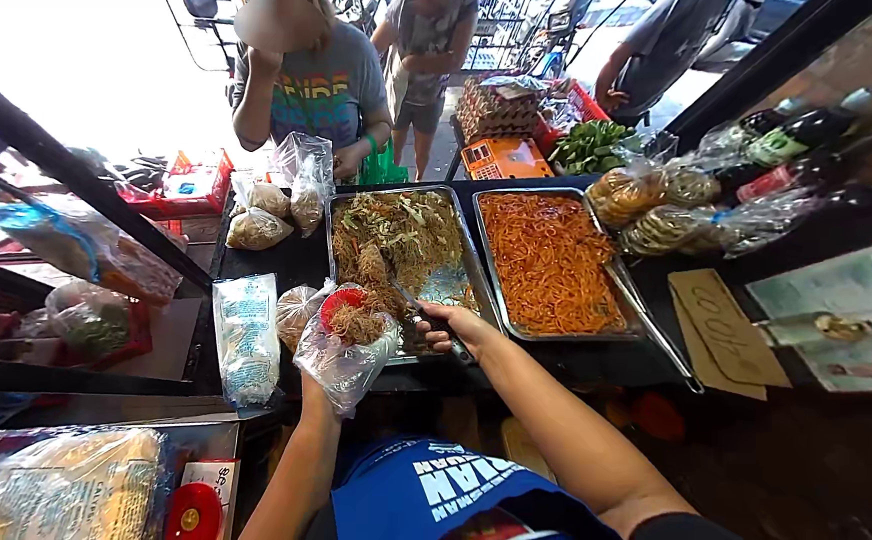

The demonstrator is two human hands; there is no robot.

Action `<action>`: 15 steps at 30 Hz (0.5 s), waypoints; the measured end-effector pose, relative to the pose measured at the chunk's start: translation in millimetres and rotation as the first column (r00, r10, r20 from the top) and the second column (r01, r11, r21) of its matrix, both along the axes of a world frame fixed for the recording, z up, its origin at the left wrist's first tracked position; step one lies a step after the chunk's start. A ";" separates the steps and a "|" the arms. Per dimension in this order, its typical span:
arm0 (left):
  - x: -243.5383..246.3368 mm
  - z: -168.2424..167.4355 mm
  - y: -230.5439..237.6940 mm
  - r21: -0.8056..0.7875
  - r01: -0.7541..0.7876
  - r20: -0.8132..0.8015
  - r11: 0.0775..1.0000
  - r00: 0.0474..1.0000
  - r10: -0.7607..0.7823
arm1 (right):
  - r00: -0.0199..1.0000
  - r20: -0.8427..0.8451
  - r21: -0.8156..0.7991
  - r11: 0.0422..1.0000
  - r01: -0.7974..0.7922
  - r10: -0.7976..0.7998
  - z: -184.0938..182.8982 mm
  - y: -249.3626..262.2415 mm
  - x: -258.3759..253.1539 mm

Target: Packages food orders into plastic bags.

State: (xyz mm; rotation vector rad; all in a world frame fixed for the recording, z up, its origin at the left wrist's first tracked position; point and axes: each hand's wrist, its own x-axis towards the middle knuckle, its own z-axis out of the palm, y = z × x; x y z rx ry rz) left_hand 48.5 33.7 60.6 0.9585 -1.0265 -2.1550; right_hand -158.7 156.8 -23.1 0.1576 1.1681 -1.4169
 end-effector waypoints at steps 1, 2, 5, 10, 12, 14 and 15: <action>0.8 -7.2 -4.1 0.011 0.033 -0.011 0.999 0.999 -0.033 | 0.997 0.075 -0.069 0.997 0.028 -0.023 0.2 6.2 0.3; 0.3 -14.6 -8.8 0.002 0.029 -0.026 1.000 0.999 -0.029 | 0.995 0.097 -0.110 0.993 0.039 -0.028 3.4 11.7 1.8; -12.4 2.2 -1.4 0.054 0.001 0.052 0.999 0.999 -0.004 | 0.999 -0.028 -0.099 0.995 -0.030 0.027 29.8 28.3 13.7; -12.1 -40.3 -15.2 -0.013 0.117 -0.026 0.993 0.993 -0.117 | 0.891 -0.409 0.029 0.979 -0.203 0.197 83.5 55.0 41.4; -22.2 -16.0 -10.1 0.038 0.110 0.132 0.993 0.985 -0.114 | 0.724 -0.623 0.163 0.954 -0.251 0.297 94.7 62.1 52.3; -32.1 5.9 -3.8 0.071 0.098 0.208 0.993 0.972 -0.111 | 0.377 -0.802 0.390 0.885 -0.255 0.463 98.3 68.6 61.4; -31.0 -7.4 -5.2 0.047 0.110 0.141 0.993 0.983 -0.115 | 0.159 -0.831 0.499 0.840 -0.214 0.534 97.5 72.1 65.6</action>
